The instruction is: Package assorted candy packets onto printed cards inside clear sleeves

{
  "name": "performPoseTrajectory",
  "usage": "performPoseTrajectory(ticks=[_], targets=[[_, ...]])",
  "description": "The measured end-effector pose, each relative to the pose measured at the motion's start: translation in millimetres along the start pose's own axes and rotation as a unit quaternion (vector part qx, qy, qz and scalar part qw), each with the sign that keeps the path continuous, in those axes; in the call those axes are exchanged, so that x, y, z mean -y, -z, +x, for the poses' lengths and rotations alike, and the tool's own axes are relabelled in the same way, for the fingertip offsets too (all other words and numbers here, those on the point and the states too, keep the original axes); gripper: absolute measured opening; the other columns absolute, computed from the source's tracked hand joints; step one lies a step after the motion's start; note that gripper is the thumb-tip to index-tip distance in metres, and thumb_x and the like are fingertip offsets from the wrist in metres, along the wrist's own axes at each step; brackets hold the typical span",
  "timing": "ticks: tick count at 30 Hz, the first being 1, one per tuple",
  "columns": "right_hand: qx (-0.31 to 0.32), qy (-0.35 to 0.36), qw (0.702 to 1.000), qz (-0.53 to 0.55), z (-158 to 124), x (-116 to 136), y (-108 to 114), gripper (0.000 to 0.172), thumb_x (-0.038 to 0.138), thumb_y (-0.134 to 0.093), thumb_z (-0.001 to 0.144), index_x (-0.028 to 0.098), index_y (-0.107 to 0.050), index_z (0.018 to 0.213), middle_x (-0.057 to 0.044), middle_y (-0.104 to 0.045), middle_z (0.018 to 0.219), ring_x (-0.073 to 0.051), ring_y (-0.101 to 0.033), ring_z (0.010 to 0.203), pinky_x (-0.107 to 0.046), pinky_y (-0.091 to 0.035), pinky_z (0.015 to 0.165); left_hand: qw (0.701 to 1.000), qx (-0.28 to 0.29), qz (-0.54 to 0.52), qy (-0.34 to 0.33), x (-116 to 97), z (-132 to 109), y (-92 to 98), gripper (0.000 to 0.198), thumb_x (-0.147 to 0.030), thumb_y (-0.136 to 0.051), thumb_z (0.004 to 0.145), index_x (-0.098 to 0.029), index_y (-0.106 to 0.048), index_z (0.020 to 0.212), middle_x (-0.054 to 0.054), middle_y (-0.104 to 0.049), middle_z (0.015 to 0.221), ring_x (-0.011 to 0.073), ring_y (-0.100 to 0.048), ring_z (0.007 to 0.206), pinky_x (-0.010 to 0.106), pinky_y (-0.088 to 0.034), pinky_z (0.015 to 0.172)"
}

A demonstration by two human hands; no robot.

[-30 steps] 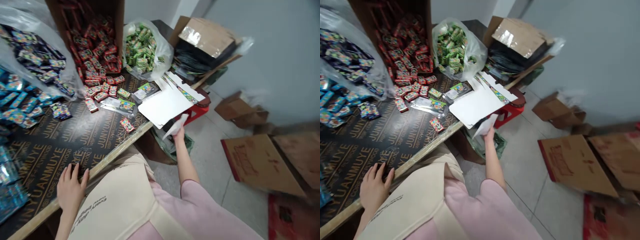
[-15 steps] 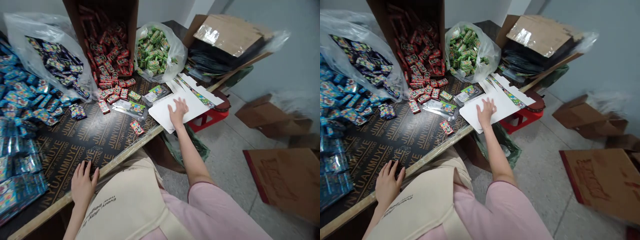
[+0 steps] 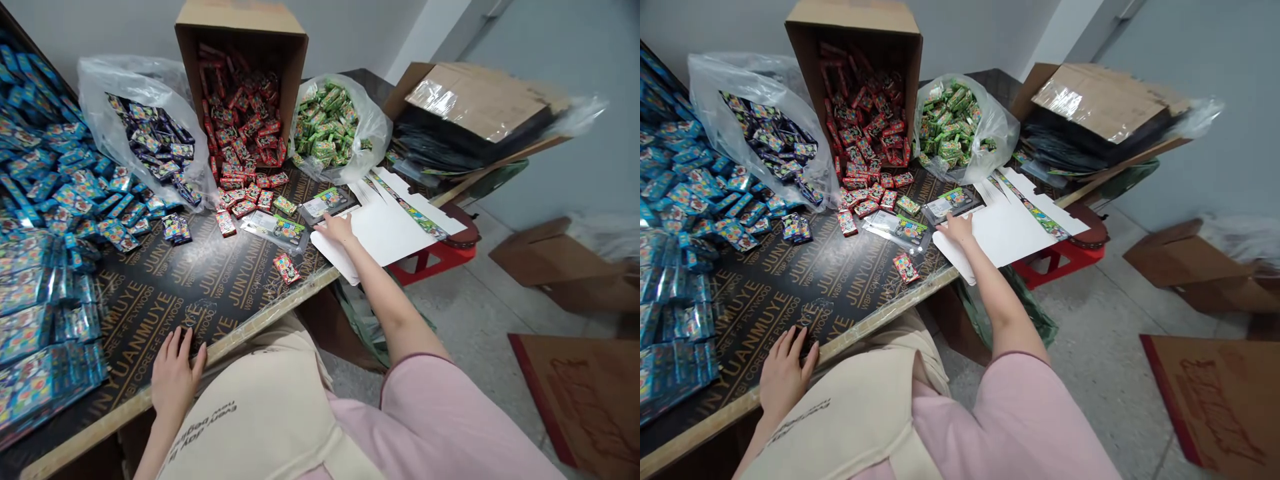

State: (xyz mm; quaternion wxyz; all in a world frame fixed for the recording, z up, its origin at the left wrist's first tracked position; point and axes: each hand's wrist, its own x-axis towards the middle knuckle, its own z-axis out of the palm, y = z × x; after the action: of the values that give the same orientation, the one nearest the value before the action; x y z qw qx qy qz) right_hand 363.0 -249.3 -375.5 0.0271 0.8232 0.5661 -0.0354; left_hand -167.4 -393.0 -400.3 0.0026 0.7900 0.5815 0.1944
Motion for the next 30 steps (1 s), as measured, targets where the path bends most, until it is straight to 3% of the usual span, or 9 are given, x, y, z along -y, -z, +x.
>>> performPoseTrajectory(ticks=[4,9,13,16,18,25,30], targets=[[0.032,0.033,0.999,0.009,4,-32,14,0.051,0.044,-0.037,0.097,0.017,-0.044,0.139,-0.018,-0.066,0.12,-0.031,-0.057,0.115,-0.055,-0.024,0.104,1.0,0.0,-0.021,0.007,-1,0,1.5,0.049,-0.046,-0.046,0.091,-0.015,-0.058,0.128,0.017,-0.054,0.137,0.0342,-0.046,0.13,0.05,-0.038,0.107],[0.044,0.048,0.998,0.018,-9,-51,17,0.055,0.035,-0.035,0.098,0.019,-0.027,0.15,-0.014,-0.067,0.121,-0.027,-0.058,0.113,-0.041,-0.034,0.098,0.999,0.001,-0.034,0.007,0,-2,0.1,0.05,-0.046,-0.047,0.09,-0.015,-0.058,0.128,0.018,-0.053,0.138,0.035,-0.044,0.132,0.051,-0.036,0.108],[0.023,-0.03,0.999,0.02,-5,-45,14,0.056,0.04,-0.038,0.095,0.013,-0.039,0.144,-0.017,-0.063,0.125,-0.029,-0.053,0.118,-0.041,-0.035,0.097,0.998,-0.004,-0.055,-0.001,2,-3,-2.0,0.049,-0.045,-0.049,0.089,-0.017,-0.057,0.129,0.017,-0.057,0.133,0.0348,-0.044,0.132,0.053,-0.036,0.108],[0.013,-0.114,0.993,0.017,9,-35,9,0.065,0.055,-0.049,0.088,0.001,-0.058,0.123,-0.028,-0.057,0.128,-0.039,-0.042,0.126,-0.054,-0.026,0.103,0.998,-0.007,-0.064,-0.003,2,-3,-2.1,0.048,-0.043,-0.051,0.089,-0.018,-0.057,0.129,0.016,-0.057,0.134,0.0345,-0.044,0.132,0.053,-0.035,0.109],[0.017,-0.148,0.988,0.027,16,-30,4,0.066,0.059,-0.056,0.083,0.001,-0.063,0.113,-0.029,-0.056,0.127,-0.041,-0.037,0.13,-0.06,-0.02,0.106,0.998,-0.01,-0.054,-0.002,1,-2,-1.5,0.048,-0.043,-0.051,0.089,-0.018,-0.057,0.129,0.016,-0.055,0.135,0.0345,-0.044,0.132,0.052,-0.036,0.108],[-0.003,-0.194,0.977,0.094,13,-18,-6,0.045,0.047,-0.057,0.086,0.008,-0.065,0.107,-0.022,-0.057,0.13,-0.034,-0.03,0.138,-0.059,-0.017,0.111,1.0,-0.026,0.006,-0.014,-2,0,0.2,0.048,-0.043,-0.047,0.091,-0.012,-0.06,0.124,0.02,-0.057,0.132,0.0345,-0.049,0.127,0.05,-0.042,0.104],[-0.056,-0.205,0.968,0.132,-6,6,5,0.03,0.029,-0.051,0.09,0.007,-0.067,0.102,-0.023,-0.062,0.124,-0.032,-0.035,0.136,-0.056,-0.019,0.112,0.999,-0.034,0.015,-0.017,-3,0,-1.9,0.049,-0.044,-0.044,0.092,-0.008,-0.064,0.119,0.021,-0.06,0.128,0.0355,-0.051,0.125,0.05,-0.043,0.102]])
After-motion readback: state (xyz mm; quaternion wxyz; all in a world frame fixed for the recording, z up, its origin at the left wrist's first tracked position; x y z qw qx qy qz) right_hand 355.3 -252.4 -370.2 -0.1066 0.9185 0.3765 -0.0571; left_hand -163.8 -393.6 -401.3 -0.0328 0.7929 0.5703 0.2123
